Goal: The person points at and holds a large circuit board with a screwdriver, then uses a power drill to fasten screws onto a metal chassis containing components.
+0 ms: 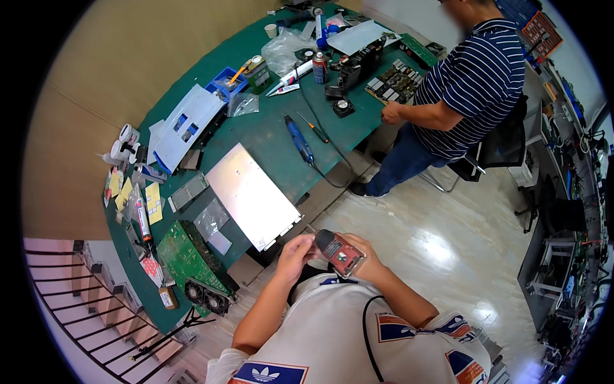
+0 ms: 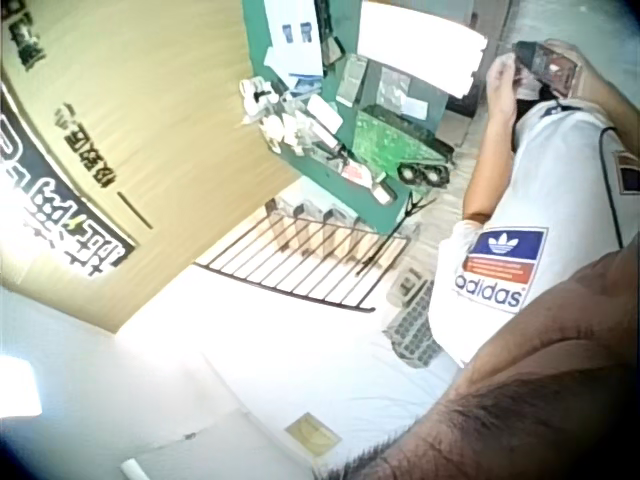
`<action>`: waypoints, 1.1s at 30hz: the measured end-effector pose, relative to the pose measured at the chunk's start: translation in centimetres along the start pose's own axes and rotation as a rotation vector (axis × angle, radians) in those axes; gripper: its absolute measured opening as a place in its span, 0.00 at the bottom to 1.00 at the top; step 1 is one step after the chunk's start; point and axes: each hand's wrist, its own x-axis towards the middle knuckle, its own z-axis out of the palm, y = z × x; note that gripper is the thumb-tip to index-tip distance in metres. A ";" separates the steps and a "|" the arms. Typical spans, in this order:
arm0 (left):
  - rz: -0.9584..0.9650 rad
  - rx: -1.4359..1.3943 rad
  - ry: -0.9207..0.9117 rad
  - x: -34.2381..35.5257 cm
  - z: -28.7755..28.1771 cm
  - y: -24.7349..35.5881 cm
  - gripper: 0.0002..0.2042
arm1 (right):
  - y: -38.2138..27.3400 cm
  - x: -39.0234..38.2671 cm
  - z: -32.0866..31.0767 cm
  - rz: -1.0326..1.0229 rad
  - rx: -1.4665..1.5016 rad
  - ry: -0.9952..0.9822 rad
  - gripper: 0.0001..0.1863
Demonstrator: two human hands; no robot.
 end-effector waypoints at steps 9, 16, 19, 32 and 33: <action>-0.003 0.200 0.110 -1.5 -1.7 -0.5 0.21 | 3.8 4.6 3.1 0.331 0.253 -0.123 0.36; 0.049 0.196 0.081 3.2 -5.3 1.0 0.18 | 7.4 11.5 5.8 0.843 1.064 0.101 0.16; 0.044 0.206 0.112 4.1 -7.0 1.9 0.16 | 11.6 15.1 6.5 0.967 1.169 0.196 0.12; -0.125 0.123 0.575 3.3 -6.8 2.1 0.14 | 24.7 37.8 18.0 0.849 0.909 0.347 0.17; -0.137 0.122 0.578 3.9 -6.4 2.2 0.14 | 26.0 39.4 18.6 0.843 0.880 0.350 0.17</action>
